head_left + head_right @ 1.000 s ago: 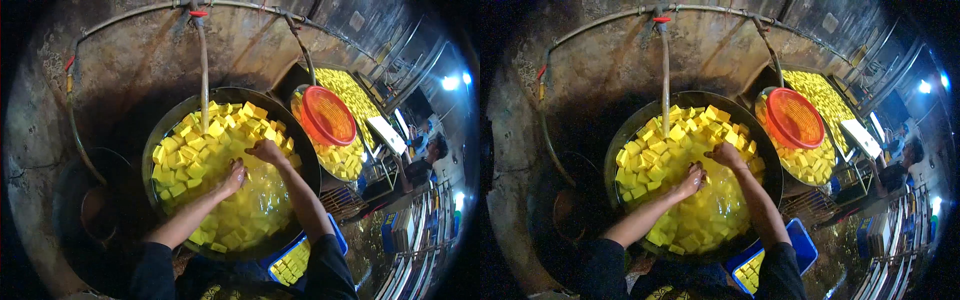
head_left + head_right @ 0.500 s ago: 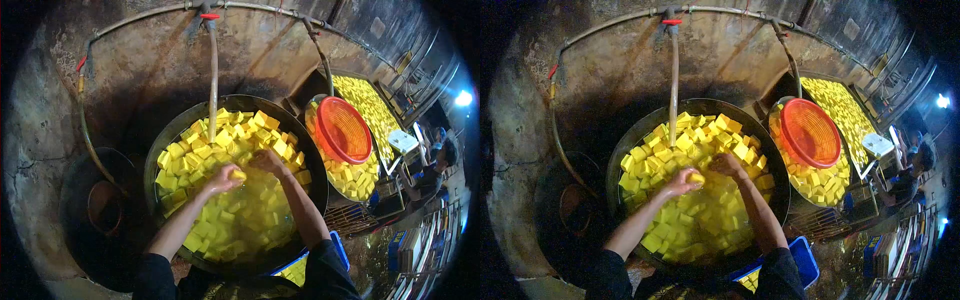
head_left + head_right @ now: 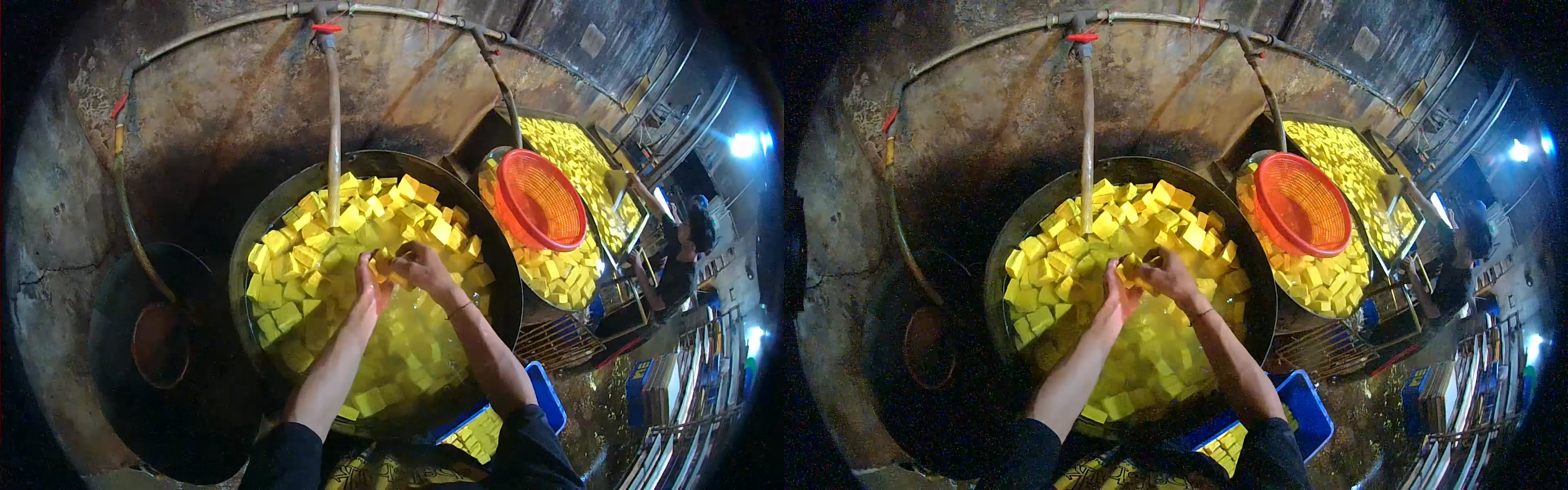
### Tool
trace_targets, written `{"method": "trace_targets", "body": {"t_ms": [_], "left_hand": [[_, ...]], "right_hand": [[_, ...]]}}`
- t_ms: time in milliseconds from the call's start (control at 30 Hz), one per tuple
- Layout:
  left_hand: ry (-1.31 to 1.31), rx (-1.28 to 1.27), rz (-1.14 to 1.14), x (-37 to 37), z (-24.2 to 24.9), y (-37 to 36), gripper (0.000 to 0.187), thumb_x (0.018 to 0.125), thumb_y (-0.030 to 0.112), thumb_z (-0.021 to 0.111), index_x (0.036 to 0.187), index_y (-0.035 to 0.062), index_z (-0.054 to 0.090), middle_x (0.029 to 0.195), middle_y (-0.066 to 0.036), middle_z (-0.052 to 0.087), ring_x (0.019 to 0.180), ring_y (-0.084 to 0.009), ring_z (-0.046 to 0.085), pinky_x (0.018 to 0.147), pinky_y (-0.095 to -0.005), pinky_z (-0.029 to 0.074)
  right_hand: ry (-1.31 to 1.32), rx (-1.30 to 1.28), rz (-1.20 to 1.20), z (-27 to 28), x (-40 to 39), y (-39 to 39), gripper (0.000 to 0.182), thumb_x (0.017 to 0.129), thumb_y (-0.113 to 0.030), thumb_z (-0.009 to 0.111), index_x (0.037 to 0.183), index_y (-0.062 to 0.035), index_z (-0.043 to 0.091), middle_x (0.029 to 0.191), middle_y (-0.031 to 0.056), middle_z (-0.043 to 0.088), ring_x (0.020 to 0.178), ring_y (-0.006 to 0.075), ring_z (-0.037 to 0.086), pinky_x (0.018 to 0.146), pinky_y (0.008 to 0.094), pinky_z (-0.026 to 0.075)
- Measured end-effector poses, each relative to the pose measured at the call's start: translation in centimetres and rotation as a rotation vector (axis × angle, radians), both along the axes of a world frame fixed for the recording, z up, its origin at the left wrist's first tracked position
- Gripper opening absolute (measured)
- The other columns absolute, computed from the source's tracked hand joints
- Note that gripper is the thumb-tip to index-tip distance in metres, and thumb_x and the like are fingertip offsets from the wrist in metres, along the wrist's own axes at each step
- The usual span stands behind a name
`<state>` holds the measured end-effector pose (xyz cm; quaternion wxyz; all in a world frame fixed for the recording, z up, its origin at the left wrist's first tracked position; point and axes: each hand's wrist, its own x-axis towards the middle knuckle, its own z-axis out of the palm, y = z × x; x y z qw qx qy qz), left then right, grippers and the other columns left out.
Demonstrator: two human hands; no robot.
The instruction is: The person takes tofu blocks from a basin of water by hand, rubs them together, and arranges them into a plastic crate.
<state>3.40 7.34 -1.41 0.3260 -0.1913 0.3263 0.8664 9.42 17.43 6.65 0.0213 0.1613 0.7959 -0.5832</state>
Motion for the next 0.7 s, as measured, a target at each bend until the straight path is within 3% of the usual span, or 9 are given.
{"method": "trace_targets", "body": {"t_ms": [33, 100, 167, 267, 300, 467, 533, 633, 700], "left_hand": [[0.15, 0.278, 0.064, 0.1, -1.3, 0.6, 0.026, 0.089, 0.033, 0.041, 0.087, 0.012, 0.057, 0.08, -0.002, 0.062, 0.072, -0.0163, 0.059, 0.067, -0.0299, 0.047], [0.299, 0.169, 0.077, 0.1, -3.5, 1.9, 0.023, 0.089, 0.029, 0.041, 0.086, 0.0122, 0.057, 0.081, -0.002, 0.062, 0.074, -0.0161, 0.059, 0.068, -0.0295, 0.048], [0.006, 0.874, -0.041, -1.0, -6.4, 2.2, 0.033, 0.085, 0.037, 0.046, 0.096, 0.0093, 0.058, 0.093, -0.004, 0.062, 0.08, -0.0192, 0.059, 0.074, -0.032, 0.049], [-0.239, 0.424, 0.131, 1.4, 2.9, -0.7, 0.034, 0.083, 0.039, 0.044, 0.092, 0.0096, 0.06, 0.091, -0.005, 0.062, 0.086, -0.0195, 0.058, 0.077, -0.0362, 0.048], [-0.147, 0.511, 0.11, 0.7, 2.8, -1.3, 0.036, 0.082, 0.04, 0.042, 0.09, 0.0098, 0.061, 0.089, -0.008, 0.06, 0.087, -0.0227, 0.056, 0.076, -0.0406, 0.046], [-0.149, 0.545, 0.273, -3.9, 4.6, -4.3, 0.036, 0.085, 0.037, 0.04, 0.092, 0.0081, 0.059, 0.097, -0.009, 0.058, 0.091, -0.0252, 0.05, 0.08, -0.0468, 0.041], [-0.04, 0.571, 0.267, -5.3, 6.3, -5.9, 0.033, 0.085, 0.035, 0.04, 0.091, 0.0085, 0.059, 0.096, -0.009, 0.059, 0.093, -0.0257, 0.05, 0.08, -0.0466, 0.041], [0.013, 0.589, 0.266, -7.1, 7.8, -8.4, 0.032, 0.087, 0.032, 0.039, 0.092, 0.0084, 0.06, 0.099, -0.009, 0.059, 0.096, -0.0269, 0.051, 0.082, -0.0474, 0.043], [0.011, 0.539, 0.287, -7.5, 9.1, -10.1, 0.032, 0.088, 0.032, 0.038, 0.093, 0.0082, 0.06, 0.1, -0.009, 0.06, 0.097, -0.0274, 0.051, 0.083, -0.0481, 0.043]], "right_hand": [[0.061, 0.098, 0.002, 1.0, 0.0, -0.4, 0.035, 0.081, -0.028, 0.068, 0.098, 0.0013, 0.058, 0.079, 0.006, 0.06, 0.07, 0.0128, 0.055, 0.061, 0.0292, 0.044], [0.114, 0.196, -0.004, 1.0, -0.1, -1.2, 0.036, 0.082, -0.028, 0.067, 0.099, 0.0019, 0.057, 0.088, 0.012, 0.064, 0.08, 0.0175, 0.06, 0.07, 0.0335, 0.049], [0.286, 0.786, -0.147, -0.8, -0.8, -1.9, 0.044, 0.087, -0.036, 0.06, 0.106, 0.004, 0.057, 0.108, 0.0208, 0.06, 0.099, 0.0285, 0.059, 0.084, 0.0393, 0.046], [0.133, 0.361, 0.096, -1.3, -1.3, -1.6, 0.053, 0.088, -0.037, 0.056, 0.121, 0.0039, 0.05, 0.126, 0.0244, 0.05, 0.116, 0.0363, 0.049, 0.097, 0.0416, 0.039], [0.104, 0.35, 0.141, -0.1, -0.8, -1.5, 0.055, 0.087, -0.032, 0.057, 0.129, 0.0021, 0.043, 0.13, 0.0233, 0.047, 0.12, 0.0367, 0.046, 0.1, 0.0402, 0.037], [0.06, 0.547, 0.258, -4.2, 2.1, -0.5, 0.047, 0.084, -0.03, 0.06, 0.121, -0.0029, 0.052, 0.126, 0.0207, 0.051, 0.112, 0.0359, 0.051, 0.094, 0.0395, 0.043], [0.194, 0.82, 0.624, -8.6, 2.5, -0.3, 0.038, 0.085, -0.032, 0.059, 0.113, -0.0067, 0.058, 0.108, 0.0174, 0.06, 0.098, 0.0314, 0.059, 0.084, 0.0391, 0.048], [-0.105, 0.882, 0.712, -9.5, 1.7, -1.0, 0.035, 0.082, -0.024, 0.059, 0.114, -0.0112, 0.058, 0.108, 0.0149, 0.062, 0.095, 0.0345, 0.06, 0.082, 0.0395, 0.049], [0.061, 0.696, 0.668, -8.8, 1.4, -0.7, 0.033, 0.082, -0.025, 0.058, 0.11, -0.0083, 0.059, 0.103, 0.0146, 0.063, 0.091, 0.0316, 0.06, 0.08, 0.0383, 0.049]]}}
